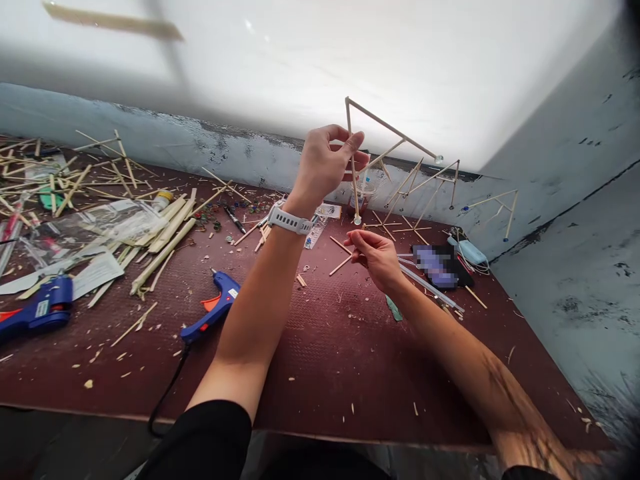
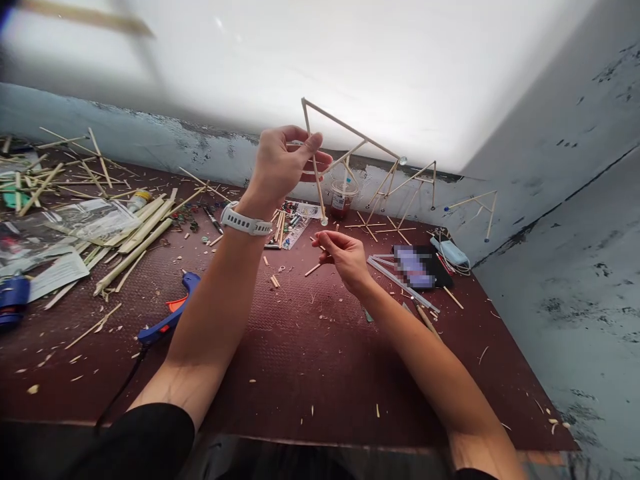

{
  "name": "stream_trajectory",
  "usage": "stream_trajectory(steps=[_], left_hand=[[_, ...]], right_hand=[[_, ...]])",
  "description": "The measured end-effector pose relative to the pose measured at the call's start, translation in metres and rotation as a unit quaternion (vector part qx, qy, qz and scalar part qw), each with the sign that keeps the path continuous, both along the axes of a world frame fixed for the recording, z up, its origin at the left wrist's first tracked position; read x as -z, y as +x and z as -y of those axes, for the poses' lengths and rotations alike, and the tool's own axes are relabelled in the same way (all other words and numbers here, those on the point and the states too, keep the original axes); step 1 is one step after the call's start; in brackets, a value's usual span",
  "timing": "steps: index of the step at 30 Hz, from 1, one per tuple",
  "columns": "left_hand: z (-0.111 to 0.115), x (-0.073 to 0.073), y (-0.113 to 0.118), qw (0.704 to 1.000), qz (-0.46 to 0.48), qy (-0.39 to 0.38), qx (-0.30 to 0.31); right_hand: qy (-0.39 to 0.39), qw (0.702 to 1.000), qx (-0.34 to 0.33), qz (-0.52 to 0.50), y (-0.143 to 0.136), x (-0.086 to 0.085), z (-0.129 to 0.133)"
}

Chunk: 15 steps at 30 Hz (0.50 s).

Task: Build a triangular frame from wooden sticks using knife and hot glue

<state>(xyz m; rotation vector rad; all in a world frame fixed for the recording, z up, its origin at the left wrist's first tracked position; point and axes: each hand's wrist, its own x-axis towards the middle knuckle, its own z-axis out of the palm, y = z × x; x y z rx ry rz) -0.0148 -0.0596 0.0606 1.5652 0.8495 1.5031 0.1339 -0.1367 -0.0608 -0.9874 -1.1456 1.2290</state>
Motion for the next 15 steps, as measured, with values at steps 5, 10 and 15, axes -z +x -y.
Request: stream_trajectory(steps=[5,10,15], left_hand=[[-0.008,0.004,-0.006,1.000,-0.013,0.009,-0.027],[-0.018,0.010,-0.015,0.997,-0.049,-0.003,-0.057],[-0.019,0.014,-0.016,0.996,-0.090,0.001,-0.022]], right_hand=[[0.007,0.997,0.073,0.023,0.038,-0.007,0.009],[0.070,0.963,0.252,0.062,0.102,-0.033,0.001],[0.067,0.901,0.235,0.360,0.132,-0.047,0.003]])
